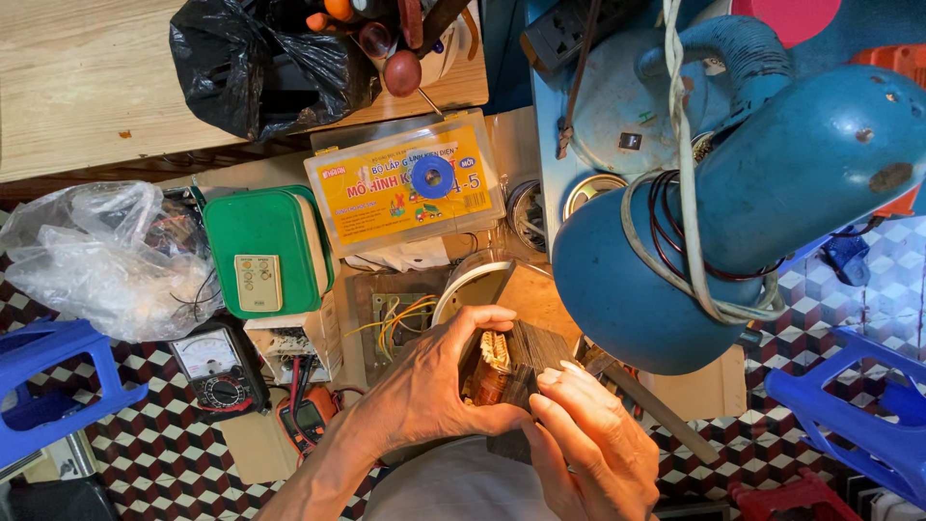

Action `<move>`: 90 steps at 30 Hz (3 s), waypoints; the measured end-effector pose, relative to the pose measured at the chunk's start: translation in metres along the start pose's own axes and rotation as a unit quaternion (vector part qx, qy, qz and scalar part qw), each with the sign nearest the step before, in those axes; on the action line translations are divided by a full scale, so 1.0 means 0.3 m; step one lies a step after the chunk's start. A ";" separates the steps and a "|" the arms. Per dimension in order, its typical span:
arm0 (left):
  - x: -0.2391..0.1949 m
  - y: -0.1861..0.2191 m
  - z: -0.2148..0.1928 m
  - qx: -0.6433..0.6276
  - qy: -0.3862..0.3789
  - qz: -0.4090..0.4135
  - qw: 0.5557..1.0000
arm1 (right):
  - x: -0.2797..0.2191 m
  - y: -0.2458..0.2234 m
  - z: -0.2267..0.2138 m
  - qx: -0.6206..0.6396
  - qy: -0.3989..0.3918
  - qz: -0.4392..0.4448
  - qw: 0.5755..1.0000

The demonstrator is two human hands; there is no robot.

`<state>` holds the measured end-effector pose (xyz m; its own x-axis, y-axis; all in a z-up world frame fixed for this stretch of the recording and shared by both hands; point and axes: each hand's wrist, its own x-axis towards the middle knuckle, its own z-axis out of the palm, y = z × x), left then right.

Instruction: The person uses a screwdriver to adjust a small metallic component on a laminated core assembly, then uses pliers to bend and secure a metal tab. The person repeatedly repositions the assembly and continues adjusting the component with the screwdriver.

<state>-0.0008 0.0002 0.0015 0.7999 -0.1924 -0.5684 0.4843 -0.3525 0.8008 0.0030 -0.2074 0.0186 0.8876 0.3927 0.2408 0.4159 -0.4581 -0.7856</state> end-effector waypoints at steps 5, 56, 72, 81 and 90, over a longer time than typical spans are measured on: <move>0.003 0.000 0.002 0.005 0.000 0.001 1.000 | -0.001 -0.025 -0.012 0.069 -0.002 0.119 0.990; 0.004 -0.005 -0.006 -0.011 -0.005 -0.005 1.000 | 0.092 -0.015 -0.004 0.018 -0.047 0.134 0.990; -0.005 -0.009 0.004 -0.007 -0.002 0.012 1.000 | 0.087 -0.003 0.036 -0.027 0.013 0.122 0.992; -0.025 -0.026 0.033 -0.007 0.044 0.021 0.999 | 0.126 0.059 0.046 0.049 -0.019 0.200 0.978; -0.055 -0.057 0.070 0.074 0.144 0.185 0.969 | 0.157 0.170 0.101 0.179 -0.022 0.211 0.961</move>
<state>-0.0299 -0.0099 -0.0067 0.9852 -0.0751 -0.1538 0.1056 -0.4405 0.8915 0.0599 -0.1881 -0.0273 0.9496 0.2695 -0.1599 -0.0807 -0.2829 -0.9557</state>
